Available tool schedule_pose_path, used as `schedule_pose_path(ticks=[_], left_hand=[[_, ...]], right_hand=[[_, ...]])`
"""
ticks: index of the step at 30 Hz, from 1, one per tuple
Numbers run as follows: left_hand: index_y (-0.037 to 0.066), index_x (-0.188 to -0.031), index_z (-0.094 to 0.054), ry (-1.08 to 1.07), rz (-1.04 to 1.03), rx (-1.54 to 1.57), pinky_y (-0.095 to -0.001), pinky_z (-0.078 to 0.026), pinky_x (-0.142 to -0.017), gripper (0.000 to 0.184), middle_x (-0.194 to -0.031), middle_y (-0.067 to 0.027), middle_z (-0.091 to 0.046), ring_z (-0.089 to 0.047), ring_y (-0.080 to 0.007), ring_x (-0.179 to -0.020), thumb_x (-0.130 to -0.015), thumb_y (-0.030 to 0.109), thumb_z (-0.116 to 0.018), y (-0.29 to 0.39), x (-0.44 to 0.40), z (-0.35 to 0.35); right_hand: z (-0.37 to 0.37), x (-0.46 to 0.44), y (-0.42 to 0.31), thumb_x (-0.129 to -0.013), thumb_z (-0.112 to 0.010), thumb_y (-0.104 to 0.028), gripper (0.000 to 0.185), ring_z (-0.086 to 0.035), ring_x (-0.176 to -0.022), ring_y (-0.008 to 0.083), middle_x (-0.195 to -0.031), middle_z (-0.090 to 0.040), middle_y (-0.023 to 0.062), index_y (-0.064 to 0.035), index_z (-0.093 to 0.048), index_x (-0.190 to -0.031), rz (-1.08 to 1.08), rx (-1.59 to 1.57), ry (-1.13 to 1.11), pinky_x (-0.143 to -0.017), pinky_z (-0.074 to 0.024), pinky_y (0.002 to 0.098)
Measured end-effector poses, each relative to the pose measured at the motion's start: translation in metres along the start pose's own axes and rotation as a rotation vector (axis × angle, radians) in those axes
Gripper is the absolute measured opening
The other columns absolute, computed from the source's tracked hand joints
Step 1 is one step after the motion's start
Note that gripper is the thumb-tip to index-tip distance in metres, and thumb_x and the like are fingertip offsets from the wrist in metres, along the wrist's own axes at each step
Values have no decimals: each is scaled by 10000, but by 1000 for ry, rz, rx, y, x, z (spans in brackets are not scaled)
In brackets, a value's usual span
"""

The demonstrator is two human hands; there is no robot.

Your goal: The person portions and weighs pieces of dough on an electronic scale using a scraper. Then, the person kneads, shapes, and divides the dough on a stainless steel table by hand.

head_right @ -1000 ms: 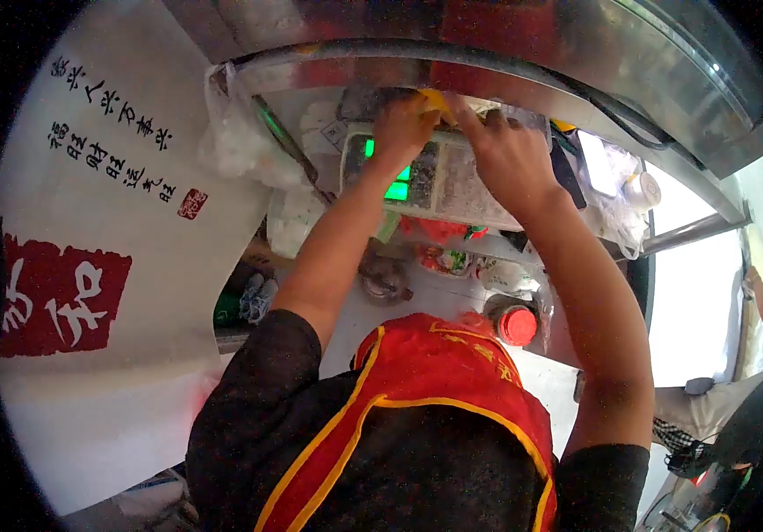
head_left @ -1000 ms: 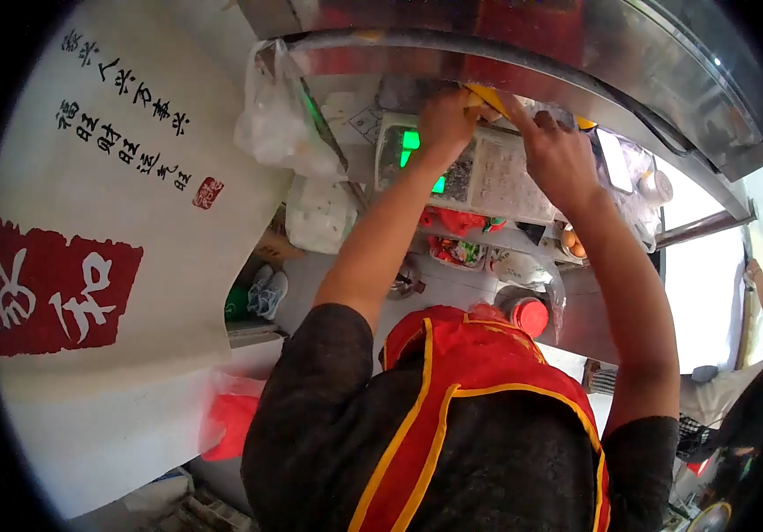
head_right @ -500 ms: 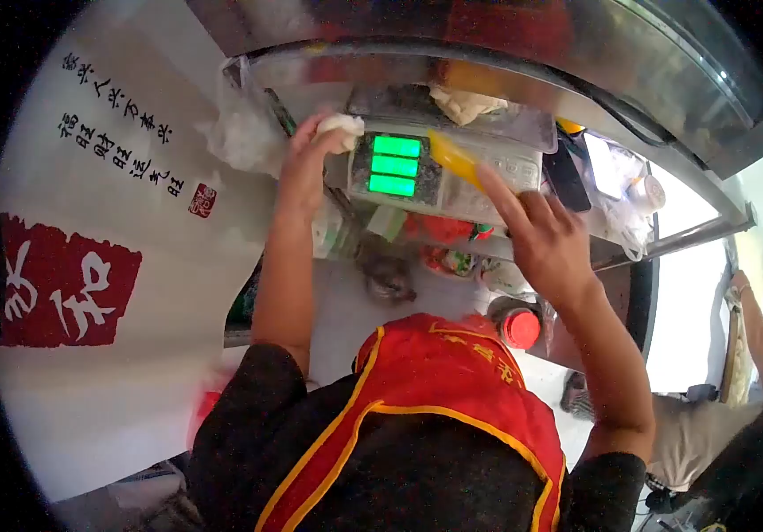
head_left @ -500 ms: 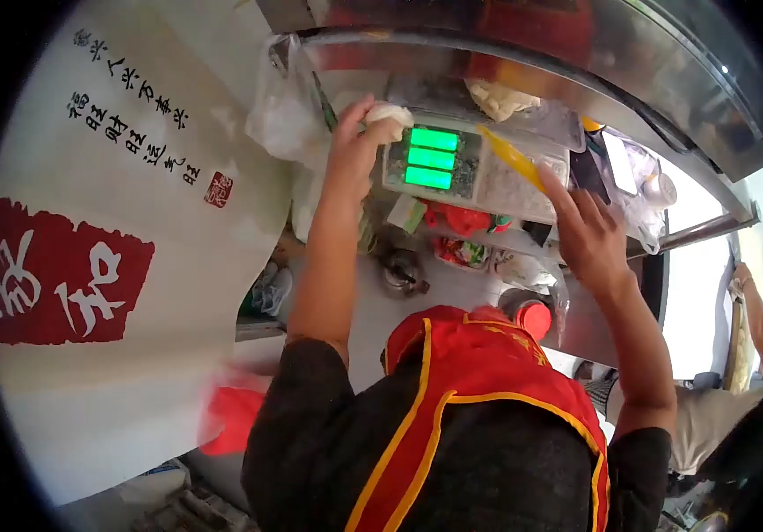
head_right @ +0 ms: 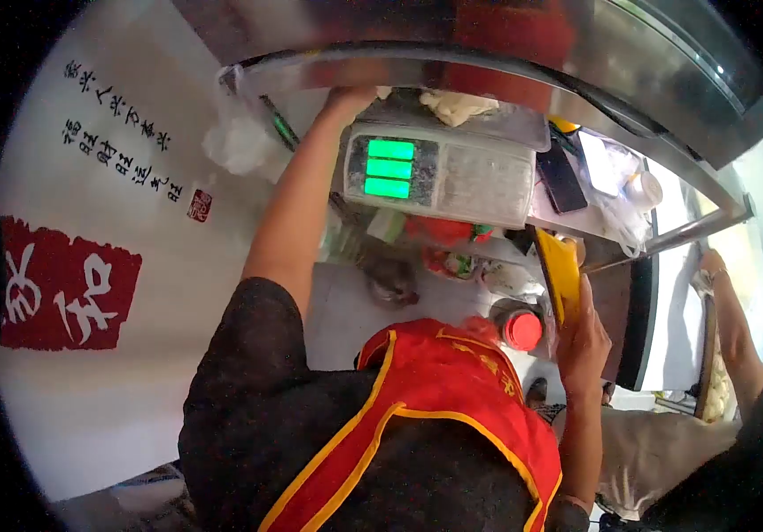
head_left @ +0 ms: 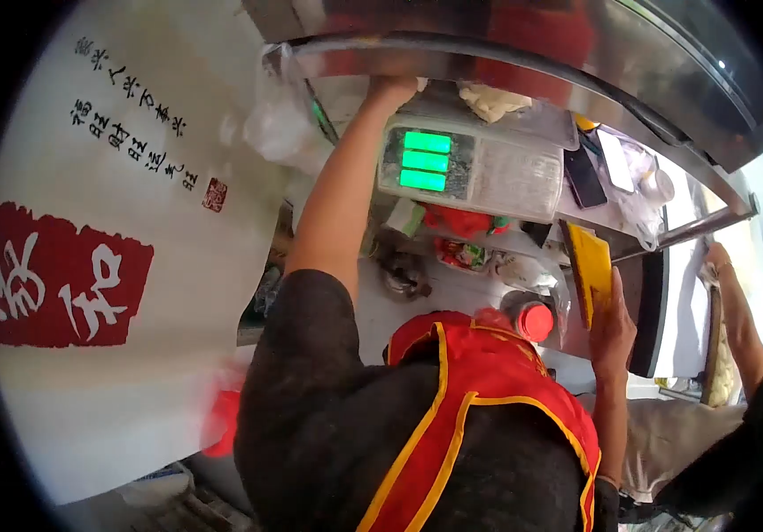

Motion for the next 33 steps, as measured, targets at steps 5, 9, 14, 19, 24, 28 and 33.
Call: schedule_pose_path(ticks=[5,9,14,19,24,28,33], left_hand=[[111,-1109,-652,226,-102,-147,-416,-421,-961,356,-1192,-152,-605,-541,-317,-1136,-851,347,-588,36,11,-30],[122,-1258,-577,56,-174,-114,-405,-366,-1034,601,-1302,-132,-554,-497,-305,-1216,-800,506,-636,127,42,-34],[128,-1317,-541,-94,-85,213,-398,-330,-1074,747,-1335,-124,-542,-485,-266,-1255,-761,616,-647,112,-6,-84],[124,-1337,-519,-131,-174,230,-438,-307,-1100,669,-1385,-129,-493,-445,-280,-1294,-840,568,-579,115,-23,-77],[124,-1354,-492,-212,-157,287,-453,-309,-1101,648,-1399,-123,-476,-431,-289,-1303,-860,537,-562,97,-52,-83],[124,-1368,-470,-183,110,688,-466,-310,-1102,632,-1410,-118,-462,-420,-295,-1309,-875,512,-549,99,-62,-84],[125,-1385,-442,-75,557,1546,-482,-312,-1104,612,-1425,-112,-445,-407,-303,-1318,-895,481,-532,121,-12,-66]], right_hand=[[1,25,7,-855,-583,-1,607,-656,-920,366,-1060,-649,203,-104,-387,-1419,-76,-7,-16,-773,-529,390],[0,38,8,-848,-573,32,624,-661,-913,357,-1055,-650,209,-116,-385,-1424,-194,-36,-24,-790,-532,397],[-2,45,3,-847,-586,27,633,-660,-944,361,-1063,-650,212,-128,-384,-1427,-252,-11,-3,-789,-535,398],[-12,64,1,-859,-590,-34,623,-658,-900,359,-1035,-652,199,-149,-378,-1434,-278,-25,5,-734,-536,405],[0,88,-10,-848,-613,-70,626,-633,-812,383,-972,-640,205,-135,-378,-1425,-410,-20,-85,-706,-520,411],[9,117,-25,-874,-538,-87,615,-624,-758,344,-850,-621,163,-139,-319,-1446,-469,11,-38,-631,-509,441],[25,176,-34,-882,-562,-108,614,-611,-730,349,-858,-619,160,-122,-316,-1444,-577,64,-9,-613,-490,441]])
Point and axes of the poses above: each hand's wrist, its own x-axis away from the middle knuckle, its own z-axis out of the back of the hand, y = z × x, the point moved 2 cm from there along -x, towards the middle knuckle
